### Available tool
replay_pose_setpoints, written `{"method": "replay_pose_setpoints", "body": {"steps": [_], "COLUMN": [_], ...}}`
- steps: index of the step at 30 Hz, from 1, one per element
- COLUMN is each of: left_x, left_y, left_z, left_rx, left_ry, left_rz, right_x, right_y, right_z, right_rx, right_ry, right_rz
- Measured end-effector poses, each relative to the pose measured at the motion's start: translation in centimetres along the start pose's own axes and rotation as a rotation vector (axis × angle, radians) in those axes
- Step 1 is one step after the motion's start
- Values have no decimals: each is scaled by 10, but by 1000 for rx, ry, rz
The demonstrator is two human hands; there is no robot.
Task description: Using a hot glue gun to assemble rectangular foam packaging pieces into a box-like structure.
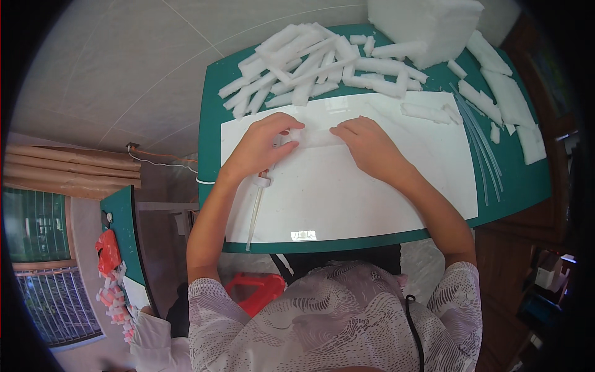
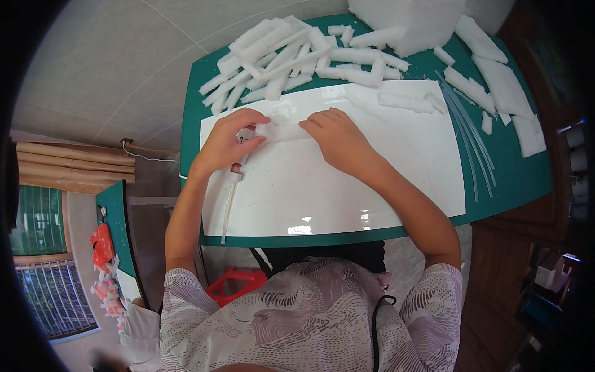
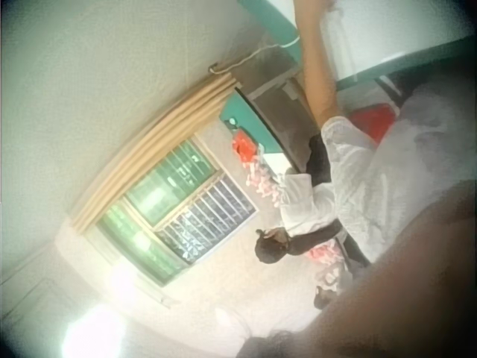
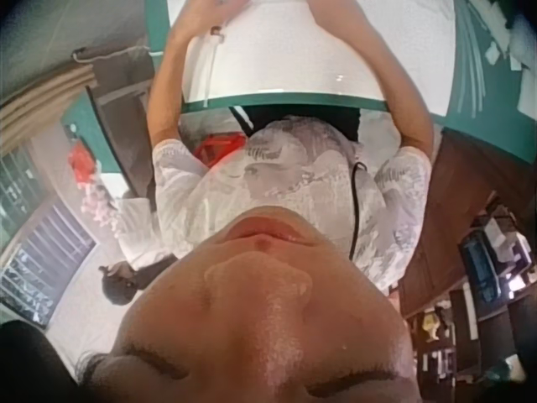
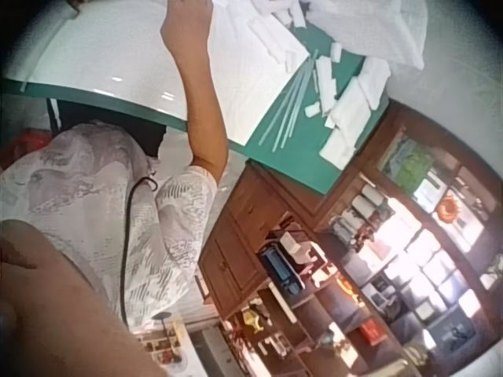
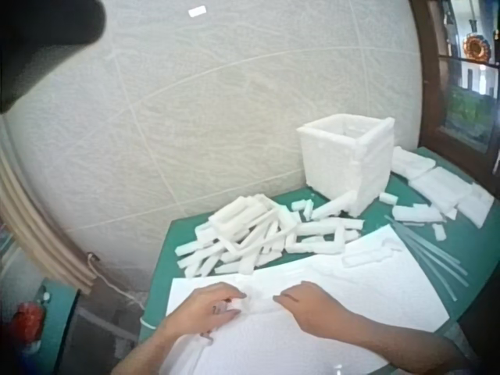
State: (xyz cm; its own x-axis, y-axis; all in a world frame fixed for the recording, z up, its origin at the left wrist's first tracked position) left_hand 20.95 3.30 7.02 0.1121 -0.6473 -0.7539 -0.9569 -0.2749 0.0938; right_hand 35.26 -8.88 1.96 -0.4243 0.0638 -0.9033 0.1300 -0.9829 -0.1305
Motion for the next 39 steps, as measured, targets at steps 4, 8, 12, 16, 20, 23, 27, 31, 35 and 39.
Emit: {"method": "replay_pose_setpoints", "body": {"steps": [4,8,12,16,20,23,27,31,35,39], "left_x": [2,1,2,2,3,3,4,5,5,6], "left_y": [-2,-2,-3,-3,-3,-2,-2,-3,-5,-5], "left_z": [2,2,6,8,8,10,8,9,7,7], "left_rx": [17,4,-68,-43,-38,-12,-7,-14,-3,7], "left_ry": [-29,-28,-31,-16,-14,-18,-14,-31,-34,-47], "left_rz": [11,11,42,32,36,21,20,20,25,22], "right_x": [-1,-2,-1,-2,-1,0,-2,0,0,0], "right_y": [1,0,0,0,0,0,0,0,0,0], "right_z": [2,2,1,3,2,1,2,1,1,2], "right_rx": [-10,-10,0,-1,-3,11,6,-3,-11,-16], "right_ry": [22,14,-6,1,26,1,4,-10,7,24], "right_rz": [-22,-25,-10,-12,-24,-9,-13,-23,-24,-34]}}
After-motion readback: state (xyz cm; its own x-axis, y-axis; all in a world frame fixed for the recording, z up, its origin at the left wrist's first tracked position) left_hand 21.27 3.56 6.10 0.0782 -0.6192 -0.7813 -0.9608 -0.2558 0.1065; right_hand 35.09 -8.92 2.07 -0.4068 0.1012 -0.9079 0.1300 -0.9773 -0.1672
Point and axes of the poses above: each hand's wrist, its own y-axis away from the middle knuckle, its own x-axis out of the palm, z = x × y, the point moved 7 cm from there along -y, towards the middle knuckle, and after that the axes turned 12 degrees about z, right-handed, at the moved point
